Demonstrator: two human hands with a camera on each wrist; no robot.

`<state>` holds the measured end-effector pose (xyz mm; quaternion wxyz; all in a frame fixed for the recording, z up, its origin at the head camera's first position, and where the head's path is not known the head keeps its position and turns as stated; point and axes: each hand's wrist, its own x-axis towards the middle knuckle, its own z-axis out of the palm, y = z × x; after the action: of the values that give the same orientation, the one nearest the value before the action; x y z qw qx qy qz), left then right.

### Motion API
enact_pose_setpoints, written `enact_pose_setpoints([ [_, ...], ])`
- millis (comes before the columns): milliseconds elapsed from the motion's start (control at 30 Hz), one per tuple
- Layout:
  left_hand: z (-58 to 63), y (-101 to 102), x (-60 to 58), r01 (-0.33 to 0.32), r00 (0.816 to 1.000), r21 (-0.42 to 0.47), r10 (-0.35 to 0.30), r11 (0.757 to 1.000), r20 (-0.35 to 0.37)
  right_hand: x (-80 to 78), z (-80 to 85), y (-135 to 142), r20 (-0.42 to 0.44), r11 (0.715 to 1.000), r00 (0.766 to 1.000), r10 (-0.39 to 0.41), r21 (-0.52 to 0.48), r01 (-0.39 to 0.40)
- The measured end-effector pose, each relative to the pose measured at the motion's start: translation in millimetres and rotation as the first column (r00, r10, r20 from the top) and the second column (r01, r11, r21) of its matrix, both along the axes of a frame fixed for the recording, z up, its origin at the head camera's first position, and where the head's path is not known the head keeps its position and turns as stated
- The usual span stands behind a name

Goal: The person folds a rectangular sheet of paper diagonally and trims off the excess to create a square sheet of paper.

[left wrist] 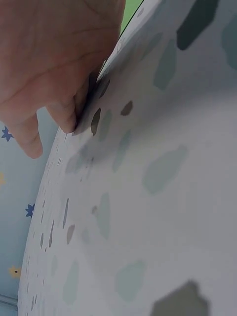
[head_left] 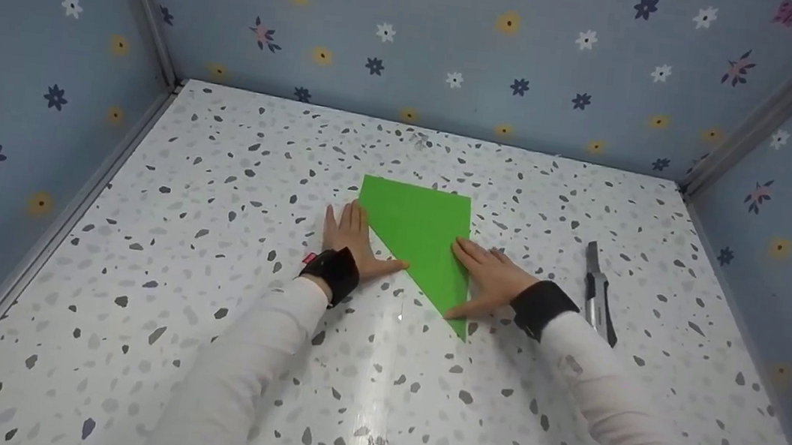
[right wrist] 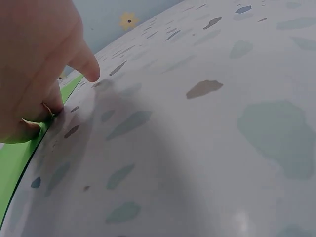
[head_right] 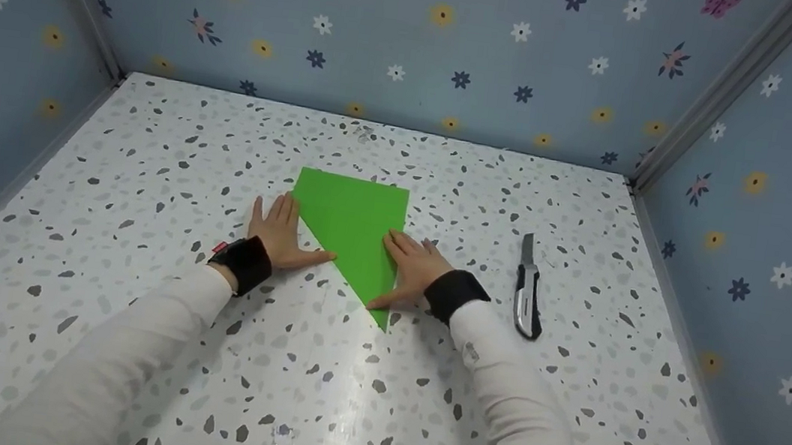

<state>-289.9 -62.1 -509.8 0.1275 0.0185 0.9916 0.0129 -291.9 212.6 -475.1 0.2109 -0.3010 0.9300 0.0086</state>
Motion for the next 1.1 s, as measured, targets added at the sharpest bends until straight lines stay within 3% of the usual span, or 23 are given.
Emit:
enact_pose_setpoints([
  [200, 1.8, -1, -1.7, 0.013, 1.0, -0.007, -0.013, 1.0, 0.004, -8.4, 2.5, -5, 0.019, 0.998, 0.998, -0.054, -0.009, 0.054],
  [533, 4.1, -4, -2.7, -0.007, 1.0, 0.03, 0.007, 1.0, -0.016, -10.0, 1.6, -7, 0.007, 0.999, 0.999, -0.053, 0.004, 0.053],
  [767, -0.7, -11, -7.3, -0.044, 0.997, 0.059, 0.048, 0.997, -0.067, -4.6, 3.8, -8, -0.002, 0.999, 0.999, -0.042, -0.002, 0.042],
  [1100, 8.7, -21, -13.2, -0.048, 0.989, 0.124, 0.064, 0.991, -0.13, -6.0, 2.7, -6, -0.008, 0.999, 0.999, -0.037, -0.005, 0.037],
])
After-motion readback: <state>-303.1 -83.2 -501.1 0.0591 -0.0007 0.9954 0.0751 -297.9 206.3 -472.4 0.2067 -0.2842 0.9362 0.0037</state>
